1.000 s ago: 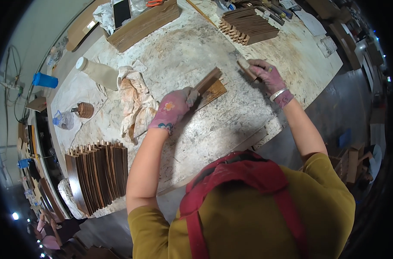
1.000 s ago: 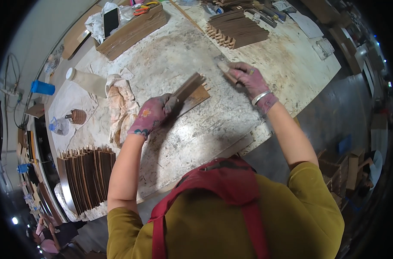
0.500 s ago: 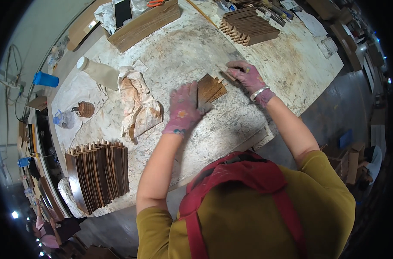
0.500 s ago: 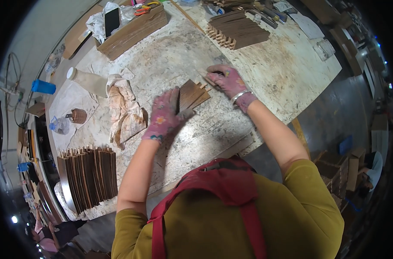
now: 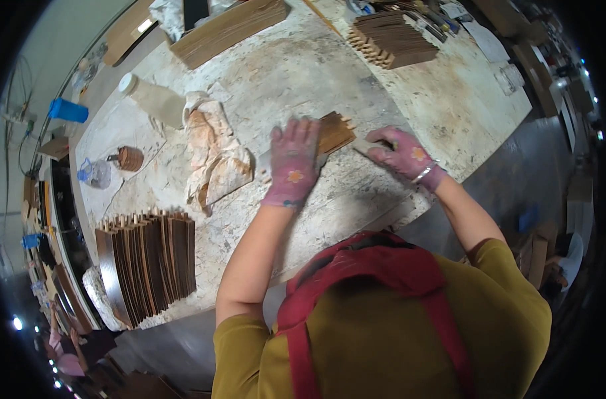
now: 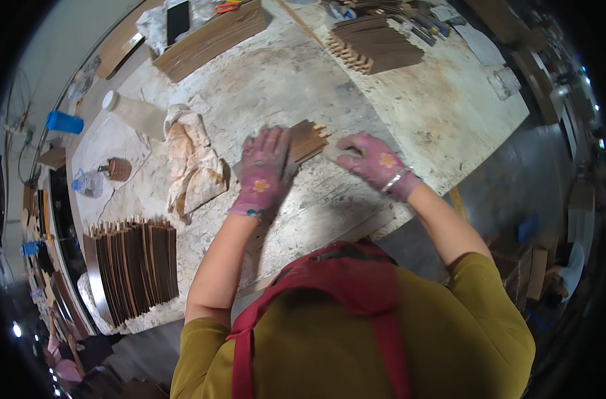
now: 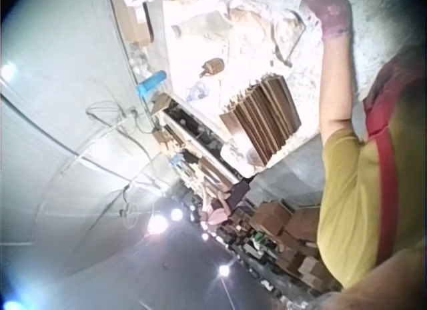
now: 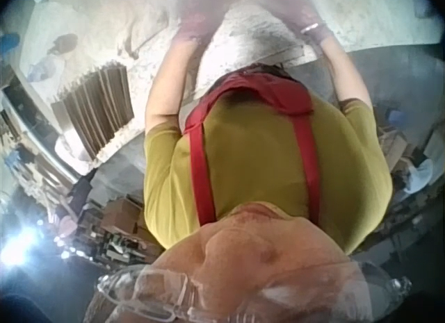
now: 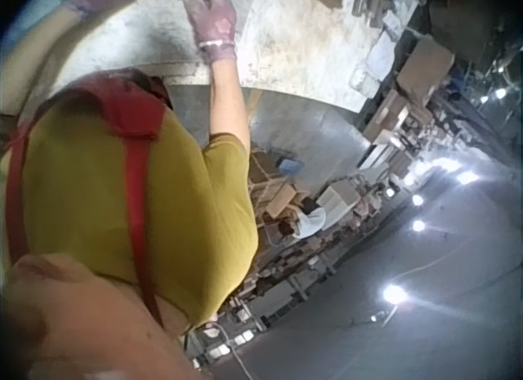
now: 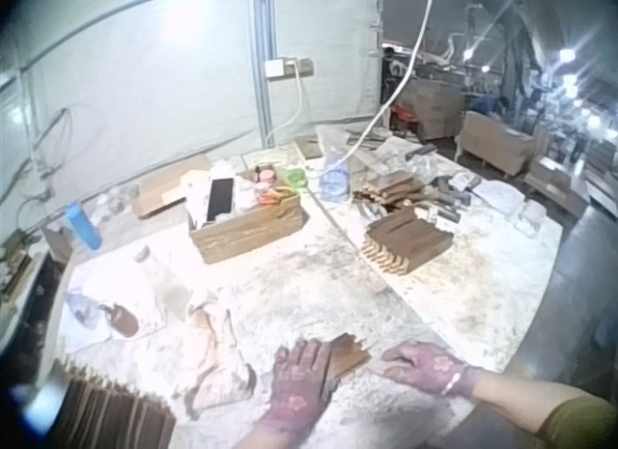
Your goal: The person uses a small block to sand the flat surfaces and edges of several wooden boards one by one, before picking up a small circular object to sand as well.
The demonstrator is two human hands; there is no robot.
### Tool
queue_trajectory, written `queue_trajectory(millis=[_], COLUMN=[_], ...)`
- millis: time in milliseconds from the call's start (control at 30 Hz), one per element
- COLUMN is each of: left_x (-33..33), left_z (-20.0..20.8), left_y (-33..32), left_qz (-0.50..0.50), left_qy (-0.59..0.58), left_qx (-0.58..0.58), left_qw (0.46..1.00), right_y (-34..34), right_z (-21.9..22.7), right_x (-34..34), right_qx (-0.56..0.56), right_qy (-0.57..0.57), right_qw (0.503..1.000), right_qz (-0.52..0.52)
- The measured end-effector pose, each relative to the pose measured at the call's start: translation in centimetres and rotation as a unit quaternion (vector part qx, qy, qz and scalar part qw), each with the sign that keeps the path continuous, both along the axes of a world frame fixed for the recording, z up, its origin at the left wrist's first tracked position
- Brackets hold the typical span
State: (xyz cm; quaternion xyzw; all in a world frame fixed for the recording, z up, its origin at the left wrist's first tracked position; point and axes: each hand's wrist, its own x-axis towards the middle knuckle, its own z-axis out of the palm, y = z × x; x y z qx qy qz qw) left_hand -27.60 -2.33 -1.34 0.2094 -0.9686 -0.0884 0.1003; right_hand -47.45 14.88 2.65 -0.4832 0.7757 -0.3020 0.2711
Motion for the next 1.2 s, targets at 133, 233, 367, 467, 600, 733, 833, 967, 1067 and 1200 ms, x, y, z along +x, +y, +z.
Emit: queue_trajectory(millis=[133,233,367,467,600,733,833,967,1067,1200], left_x=[-1.1,-1.8,-1.6,-0.6,-1.0,-0.7,1.9,3.4,3.0,3.3], left_z=[-2.8,-3.5,-5.3,-6.3,-5.1,-0.3,0.1,-2.3,-2.5,-2.4], left_y=[1.1,1.9,4.3,4.4,3.5,-0.3,-5.3,-7.8,-7.8,-7.8], left_qz=[-0.079,-0.07,-0.016,0.047,-0.029,-0.03,-0.004,-0.036,-0.044,-0.049], left_qy=[0.13,0.207,0.336,0.152,0.106,0.081,0.107,-0.005,0.006,0.001], left_qx=[-0.03,0.206,0.434,0.203,0.047,0.151,0.075,0.082,0.104,0.105], left_qw=[0.988,0.954,0.836,0.966,0.993,0.985,0.991,0.996,0.994,0.993], right_y=[-4.1,-9.2,-13.4,-16.1,-18.3,-15.1,-10.2,-7.6,-8.7,-7.2], right_z=[2.6,2.5,2.6,0.6,0.5,0.2,-0.2,-1.4,-3.4,-4.2], right_x=[0.6,4.8,9.1,8.5,5.7,1.4,1.9,8.3,11.0,9.9], right_qx=[-0.117,-0.134,-0.031,-0.027,-0.006,-0.159,-0.25,-0.196,-0.196,-0.202], right_qy=[0.023,0.07,0.184,0.277,0.271,0.177,0.282,0.274,0.261,0.24], right_qw=[0.99,0.966,0.894,0.835,0.897,0.959,0.912,0.915,0.912,0.931], right_qz=[0.078,0.211,0.407,0.474,0.348,0.152,0.164,0.221,0.248,0.185])
